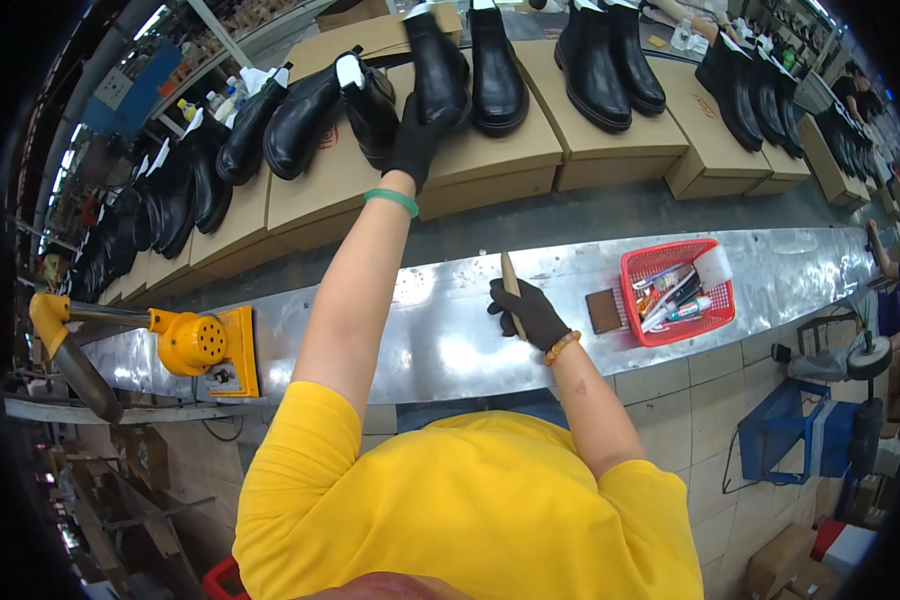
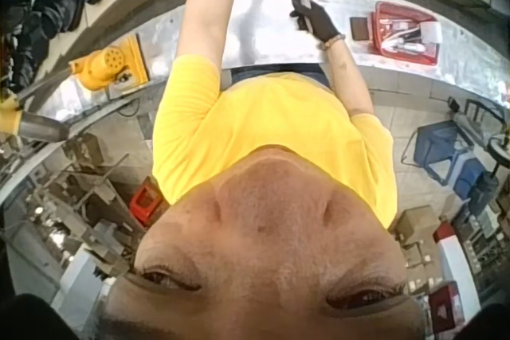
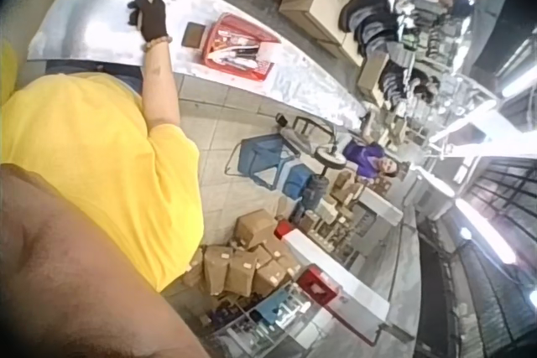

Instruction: The person uses a wooden block to rub and polish the exterior of black leather boots. They handle the boots one at a time, picking them up from a cardboard box, applying the block to the leather surface, and then placing them back on the box. The process is repeated for multiple boots in a row.

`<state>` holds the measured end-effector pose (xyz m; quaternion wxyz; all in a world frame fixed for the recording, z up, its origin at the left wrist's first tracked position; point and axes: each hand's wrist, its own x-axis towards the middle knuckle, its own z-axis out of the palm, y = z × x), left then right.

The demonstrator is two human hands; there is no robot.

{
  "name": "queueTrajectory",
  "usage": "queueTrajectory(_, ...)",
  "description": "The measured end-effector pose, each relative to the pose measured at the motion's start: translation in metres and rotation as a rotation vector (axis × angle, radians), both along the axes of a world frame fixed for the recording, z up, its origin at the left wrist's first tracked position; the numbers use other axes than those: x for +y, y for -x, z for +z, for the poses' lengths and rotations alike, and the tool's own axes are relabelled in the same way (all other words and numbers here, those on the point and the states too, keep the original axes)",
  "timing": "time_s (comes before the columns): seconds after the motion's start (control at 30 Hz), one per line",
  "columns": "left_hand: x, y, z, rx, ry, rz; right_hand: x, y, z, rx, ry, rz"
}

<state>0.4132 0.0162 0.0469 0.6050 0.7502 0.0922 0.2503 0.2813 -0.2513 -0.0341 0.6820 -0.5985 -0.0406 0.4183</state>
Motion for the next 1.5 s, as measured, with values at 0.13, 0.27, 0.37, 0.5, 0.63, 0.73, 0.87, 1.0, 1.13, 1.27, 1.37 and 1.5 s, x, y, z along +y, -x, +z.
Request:
queueTrajectory(0.13, -0.002, 0.014, -0.022, -0.008, -0.243, 0.081, -0.001, -0.002, 0.000, 0.026, 0.008, 0.013)
queueTrajectory(0.27, -0.002, 0.071, -0.008, -0.125, -0.129, 0.260, -0.004, -0.005, -0.003, 0.040, -0.007, 0.014)
queueTrajectory(0.37, 0.055, 0.086, -0.016, -0.320, -0.387, 0.550, -0.003, -0.005, -0.003, 0.037, -0.005, 0.035)
queueTrajectory(0.5, 0.118, 0.096, -0.004, -0.055, -0.821, 1.148, -0.001, -0.006, -0.004, 0.054, -0.022, 0.044)
queueTrajectory(0.63, 0.149, 0.100, 0.000, 0.113, -0.315, 0.737, 0.000, -0.006, -0.004, 0.042, 0.001, 0.047)
queueTrajectory(0.73, 0.136, 0.103, 0.017, 0.073, -0.043, 0.593, -0.003, -0.008, -0.009, 0.030, 0.011, 0.035)
queueTrajectory(0.87, 0.190, 0.114, -0.027, -0.044, 0.396, 0.493, 0.004, -0.006, -0.001, 0.022, 0.036, 0.079)
queueTrajectory(1.0, 0.162, 0.120, 0.001, 0.456, -0.183, 0.626, -0.001, -0.008, -0.005, 0.029, 0.030, 0.046)
queueTrajectory(1.13, 0.172, 0.123, -0.003, 0.512, -0.633, 0.947, 0.004, -0.007, -0.006, 0.043, 0.037, 0.056)
queueTrajectory(1.27, 0.127, 0.099, -0.001, -0.001, -0.682, 0.684, 0.003, -0.008, -0.007, 0.049, 0.034, 0.053)
queueTrajectory(1.37, 0.072, 0.067, -0.016, -0.322, -0.690, 0.512, 0.006, -0.007, -0.004, 0.027, 0.054, 0.060)
queueTrajectory(1.5, 0.014, 0.038, 0.004, -0.205, -0.393, 0.595, 0.005, -0.004, -0.007, 0.025, 0.048, 0.037)
